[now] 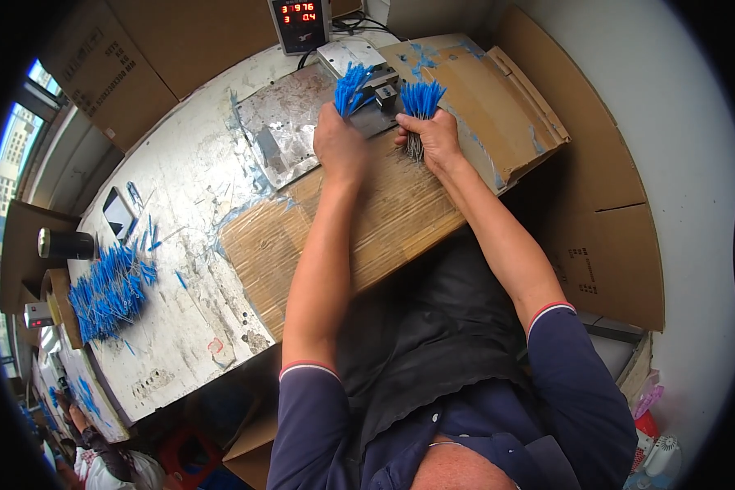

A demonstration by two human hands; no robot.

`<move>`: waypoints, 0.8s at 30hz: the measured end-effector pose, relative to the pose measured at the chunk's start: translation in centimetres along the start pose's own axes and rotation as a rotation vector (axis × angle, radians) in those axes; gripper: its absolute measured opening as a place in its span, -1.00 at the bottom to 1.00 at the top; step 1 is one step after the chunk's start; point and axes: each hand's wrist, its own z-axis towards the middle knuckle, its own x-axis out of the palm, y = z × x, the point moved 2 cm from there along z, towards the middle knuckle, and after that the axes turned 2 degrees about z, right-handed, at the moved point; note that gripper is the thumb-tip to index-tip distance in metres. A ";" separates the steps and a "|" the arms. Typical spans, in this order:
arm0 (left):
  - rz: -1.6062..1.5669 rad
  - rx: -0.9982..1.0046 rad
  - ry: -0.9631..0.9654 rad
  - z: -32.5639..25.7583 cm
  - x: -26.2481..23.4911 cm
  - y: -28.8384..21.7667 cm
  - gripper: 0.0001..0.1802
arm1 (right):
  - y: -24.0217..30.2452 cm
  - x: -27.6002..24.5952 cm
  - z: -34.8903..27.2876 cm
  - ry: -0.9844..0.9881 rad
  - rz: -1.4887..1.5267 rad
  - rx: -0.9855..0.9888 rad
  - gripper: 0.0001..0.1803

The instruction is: Assembling bundles of blue brush bristles into a mechanical assembly fixture.

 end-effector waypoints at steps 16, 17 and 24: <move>0.074 0.100 0.064 -0.2 -0.2 -0.5 -0.86 | 0.5 0.1 -0.6 0.046 -0.041 0.097 -0.82; 0.076 0.102 0.063 -0.2 -0.3 -0.5 -0.87 | 0.4 0.1 -0.7 0.036 -0.093 0.100 -0.81; 0.039 -0.032 -0.033 0.1 -0.6 -0.6 -0.75 | -0.1 1.1 -0.2 -0.083 -0.094 0.073 -0.87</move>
